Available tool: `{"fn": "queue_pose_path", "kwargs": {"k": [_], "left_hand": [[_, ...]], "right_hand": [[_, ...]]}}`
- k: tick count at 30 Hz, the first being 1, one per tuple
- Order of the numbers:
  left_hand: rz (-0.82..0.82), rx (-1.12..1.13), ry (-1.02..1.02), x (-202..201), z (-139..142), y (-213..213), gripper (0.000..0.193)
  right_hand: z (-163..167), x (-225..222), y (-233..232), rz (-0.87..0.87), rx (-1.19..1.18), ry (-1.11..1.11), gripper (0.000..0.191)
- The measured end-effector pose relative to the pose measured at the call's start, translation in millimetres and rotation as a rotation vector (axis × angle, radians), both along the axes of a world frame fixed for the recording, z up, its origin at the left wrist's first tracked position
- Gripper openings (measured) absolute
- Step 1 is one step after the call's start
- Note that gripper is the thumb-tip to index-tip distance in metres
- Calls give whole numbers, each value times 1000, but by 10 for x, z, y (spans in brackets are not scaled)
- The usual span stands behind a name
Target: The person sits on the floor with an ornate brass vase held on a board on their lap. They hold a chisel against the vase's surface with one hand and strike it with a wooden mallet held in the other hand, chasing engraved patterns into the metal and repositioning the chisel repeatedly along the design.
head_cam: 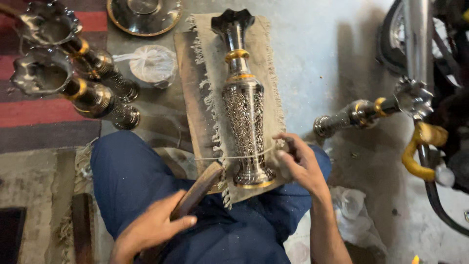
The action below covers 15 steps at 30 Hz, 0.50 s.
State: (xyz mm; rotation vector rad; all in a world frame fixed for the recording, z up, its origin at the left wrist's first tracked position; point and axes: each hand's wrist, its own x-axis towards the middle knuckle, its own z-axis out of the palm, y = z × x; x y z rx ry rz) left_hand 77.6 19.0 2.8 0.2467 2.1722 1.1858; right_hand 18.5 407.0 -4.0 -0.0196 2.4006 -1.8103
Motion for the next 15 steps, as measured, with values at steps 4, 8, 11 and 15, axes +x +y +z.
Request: {"fn": "queue_pose_path", "kwargs": {"k": [4,8,11,15], "left_hand": [[298,27,377,-299,259,230,32],[127,86,734,-537,439,502,28],[-14,85,662,-646,501,538,23],[-105,57,632,-763,432,482,17]], "right_hand": [[84,36,-104,27,161,106,31],[57,-70,-121,-51,279,154,18],[19,-185,15,-41,323,153,18],[-72,-246,189,-11,233,99,15]]}}
